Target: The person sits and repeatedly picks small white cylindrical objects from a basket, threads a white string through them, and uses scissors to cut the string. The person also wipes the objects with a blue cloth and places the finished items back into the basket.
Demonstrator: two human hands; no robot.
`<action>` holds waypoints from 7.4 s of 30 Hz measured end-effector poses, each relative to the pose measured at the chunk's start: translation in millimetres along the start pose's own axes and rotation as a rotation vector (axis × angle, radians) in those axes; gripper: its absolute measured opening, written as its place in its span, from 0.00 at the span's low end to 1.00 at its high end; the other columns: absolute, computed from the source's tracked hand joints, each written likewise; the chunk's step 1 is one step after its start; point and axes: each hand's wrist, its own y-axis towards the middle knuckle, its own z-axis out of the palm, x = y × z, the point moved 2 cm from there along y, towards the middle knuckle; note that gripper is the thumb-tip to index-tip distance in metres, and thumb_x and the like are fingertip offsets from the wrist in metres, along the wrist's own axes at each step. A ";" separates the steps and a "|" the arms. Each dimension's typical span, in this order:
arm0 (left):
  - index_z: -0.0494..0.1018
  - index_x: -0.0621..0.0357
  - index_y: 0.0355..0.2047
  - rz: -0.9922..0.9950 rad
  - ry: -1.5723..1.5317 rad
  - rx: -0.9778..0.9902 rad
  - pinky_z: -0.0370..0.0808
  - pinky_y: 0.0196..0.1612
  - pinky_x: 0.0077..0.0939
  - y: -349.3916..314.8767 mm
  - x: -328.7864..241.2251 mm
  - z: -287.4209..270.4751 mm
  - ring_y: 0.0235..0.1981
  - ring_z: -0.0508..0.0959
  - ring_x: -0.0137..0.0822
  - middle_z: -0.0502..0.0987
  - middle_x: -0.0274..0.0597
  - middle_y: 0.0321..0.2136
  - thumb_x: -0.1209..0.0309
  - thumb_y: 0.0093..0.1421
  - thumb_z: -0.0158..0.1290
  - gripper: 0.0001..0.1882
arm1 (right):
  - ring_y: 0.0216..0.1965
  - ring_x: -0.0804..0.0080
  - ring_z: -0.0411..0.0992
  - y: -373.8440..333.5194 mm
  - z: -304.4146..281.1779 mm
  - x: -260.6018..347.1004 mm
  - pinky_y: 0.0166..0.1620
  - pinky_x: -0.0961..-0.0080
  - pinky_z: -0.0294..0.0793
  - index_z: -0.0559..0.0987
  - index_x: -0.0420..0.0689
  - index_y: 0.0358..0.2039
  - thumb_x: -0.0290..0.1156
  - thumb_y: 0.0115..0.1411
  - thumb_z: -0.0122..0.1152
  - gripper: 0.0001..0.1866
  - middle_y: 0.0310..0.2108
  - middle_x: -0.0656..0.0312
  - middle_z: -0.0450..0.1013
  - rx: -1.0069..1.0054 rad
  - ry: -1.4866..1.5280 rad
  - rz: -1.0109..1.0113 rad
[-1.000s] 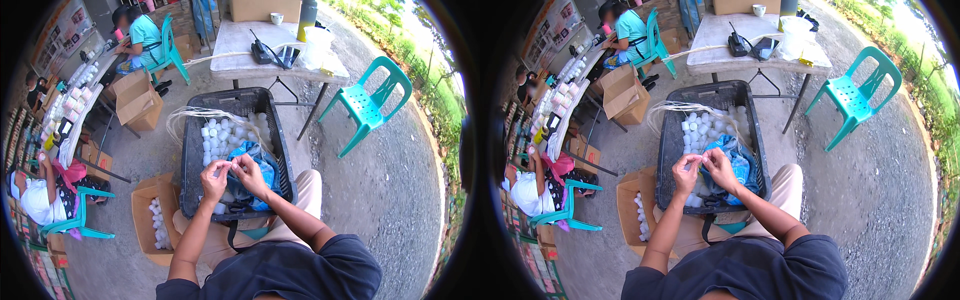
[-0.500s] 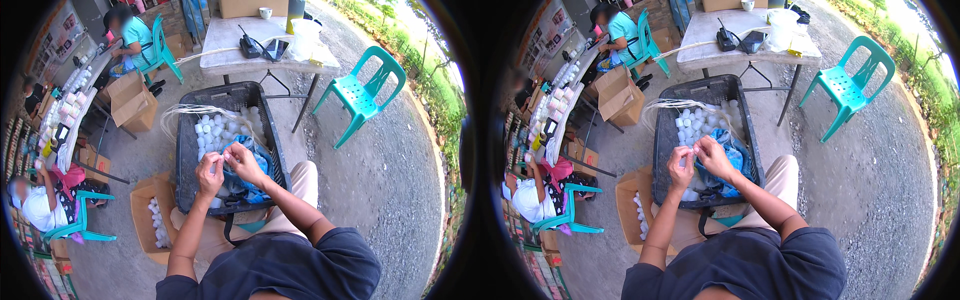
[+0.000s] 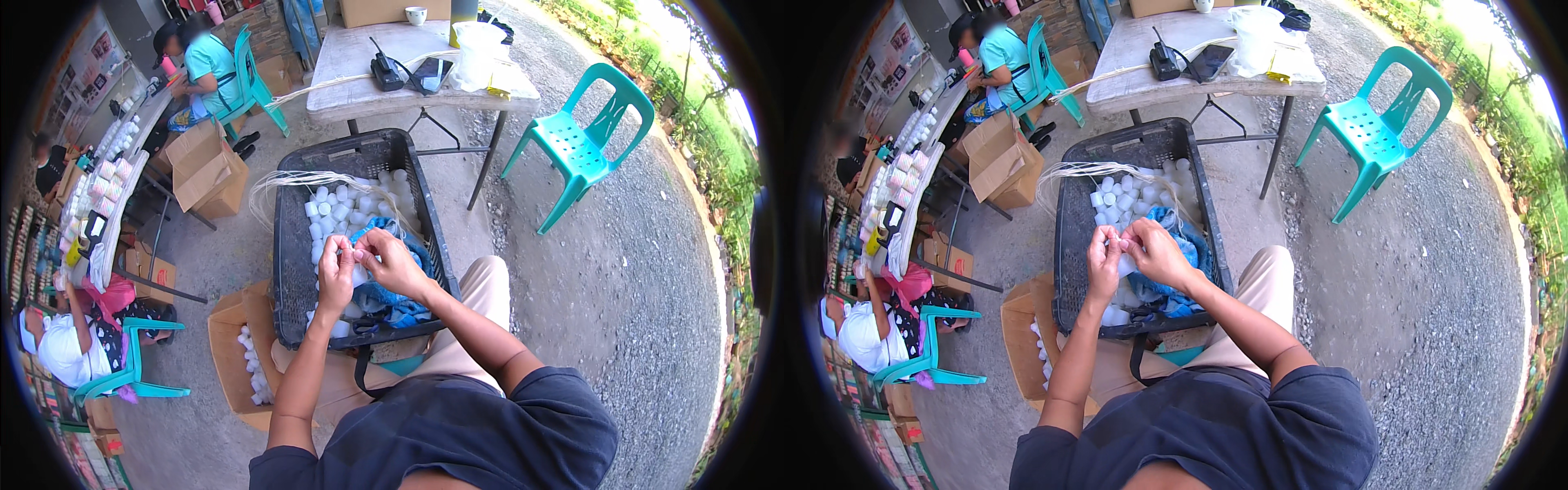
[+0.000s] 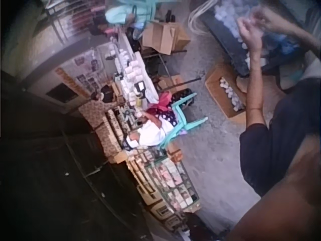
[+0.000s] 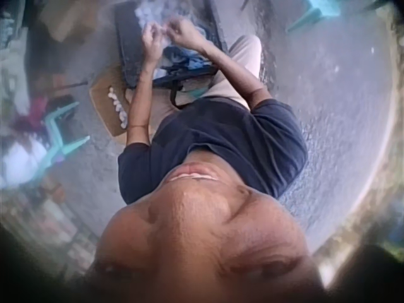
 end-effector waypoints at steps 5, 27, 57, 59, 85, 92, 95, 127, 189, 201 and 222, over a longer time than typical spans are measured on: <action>0.63 0.56 0.35 -0.155 -0.310 0.018 0.67 0.38 0.16 -1.4 -3.3 4.8 0.31 0.65 0.19 0.63 0.30 0.31 0.69 0.69 0.43 0.06 | 0.35 0.56 0.68 -5.6 -11.1 15.3 0.40 0.63 0.66 0.73 0.39 0.30 0.26 0.55 0.57 0.05 0.29 0.53 0.70 -0.002 -0.104 -0.112; 0.54 0.67 0.60 -0.243 -0.882 -0.127 0.59 0.64 0.40 13.7 -38.4 -68.0 0.62 0.63 0.50 0.60 0.57 0.61 0.70 0.65 0.48 0.27 | 0.34 0.52 0.70 34.2 33.8 41.5 0.34 0.66 0.69 0.76 0.40 0.29 0.26 0.56 0.59 0.03 0.29 0.54 0.72 0.102 -0.211 -0.338; 0.67 0.62 0.53 -0.100 0.116 -0.082 0.71 0.41 0.20 -31.0 -55.1 -96.2 0.38 0.72 0.26 0.73 0.40 0.40 0.60 0.64 0.53 0.24 | 0.40 0.53 0.76 -29.2 79.2 -47.5 0.43 0.61 0.75 0.80 0.50 0.39 0.45 0.56 0.59 0.15 0.35 0.54 0.78 1.201 -0.607 0.145; 0.68 0.63 0.52 -0.079 0.161 -0.073 0.72 0.41 0.21 -25.8 -58.9 -87.1 0.39 0.72 0.27 0.74 0.41 0.41 0.60 0.63 0.54 0.23 | 0.41 0.53 0.77 -36.4 85.1 -46.4 0.44 0.61 0.75 0.80 0.48 0.39 0.45 0.55 0.60 0.16 0.35 0.54 0.78 1.164 -0.675 0.084; 0.71 0.64 0.49 -0.371 -0.283 0.188 0.64 0.39 0.16 -36.8 -22.9 -44.0 0.35 0.68 0.20 0.73 0.30 0.34 0.54 0.62 0.54 0.25 | 0.40 0.80 0.73 1.4 -33.9 50.5 0.42 0.82 0.73 0.72 0.38 0.52 0.22 0.55 0.65 0.24 0.40 0.60 0.75 0.200 0.460 -0.170; 0.71 0.64 0.47 -0.359 -0.265 0.245 0.65 0.41 0.15 -36.2 -28.3 -43.2 0.36 0.69 0.22 0.73 0.31 0.35 0.53 0.62 0.54 0.25 | 0.45 0.71 0.73 -7.4 -42.2 59.6 0.49 0.74 0.73 0.63 0.38 0.58 0.20 0.57 0.60 0.29 0.39 0.55 0.74 0.255 0.494 -0.033; 0.71 0.64 0.48 -0.362 -0.321 0.264 0.66 0.41 0.15 -36.1 -31.2 -43.2 0.37 0.70 0.22 0.74 0.32 0.36 0.53 0.61 0.55 0.27 | 0.44 0.67 0.74 -5.4 -59.3 69.1 0.50 0.70 0.72 0.64 0.38 0.57 0.23 0.56 0.63 0.28 0.41 0.55 0.74 -0.002 0.761 -0.250; 0.48 0.50 0.65 -0.104 -0.692 -0.124 0.60 0.59 0.49 -14.9 -52.7 -49.0 0.65 0.56 0.55 0.53 0.52 0.66 0.53 0.66 0.44 0.32 | 0.28 0.82 0.67 -50.9 24.1 58.0 0.31 0.84 0.65 0.66 0.37 0.54 0.65 0.57 0.53 0.41 0.28 0.67 0.68 0.566 0.964 0.409; 0.70 0.58 0.47 -0.884 -0.636 -0.048 0.75 0.44 0.33 135.4 179.8 -4.0 0.39 0.78 0.40 0.78 0.45 0.37 0.64 0.60 0.56 0.17 | 0.49 0.55 0.74 -8.5 -64.3 -68.1 0.54 0.59 0.74 0.63 0.37 0.59 0.25 0.64 0.43 0.22 0.50 0.45 0.71 -0.177 1.926 0.577; 0.69 0.55 0.45 -0.729 -0.745 0.221 0.68 0.36 0.20 50.9 37.2 -32.2 0.32 0.72 0.24 0.73 0.31 0.33 0.66 0.64 0.47 0.11 | 0.43 0.46 0.71 46.1 -7.2 -0.6 0.44 0.65 0.72 0.78 0.51 0.46 0.31 0.55 0.63 0.16 0.43 0.50 0.72 0.019 0.006 -0.137; 0.67 0.66 0.50 -0.102 -0.208 -0.278 0.67 0.55 0.27 9.7 -8.3 20.7 0.49 0.73 0.38 0.73 0.48 0.47 0.77 0.62 0.50 0.15 | 0.65 0.67 0.52 34.0 7.1 21.0 0.65 0.72 0.48 0.63 0.46 0.63 0.32 0.62 0.58 0.29 0.62 0.56 0.60 -0.219 0.557 -0.100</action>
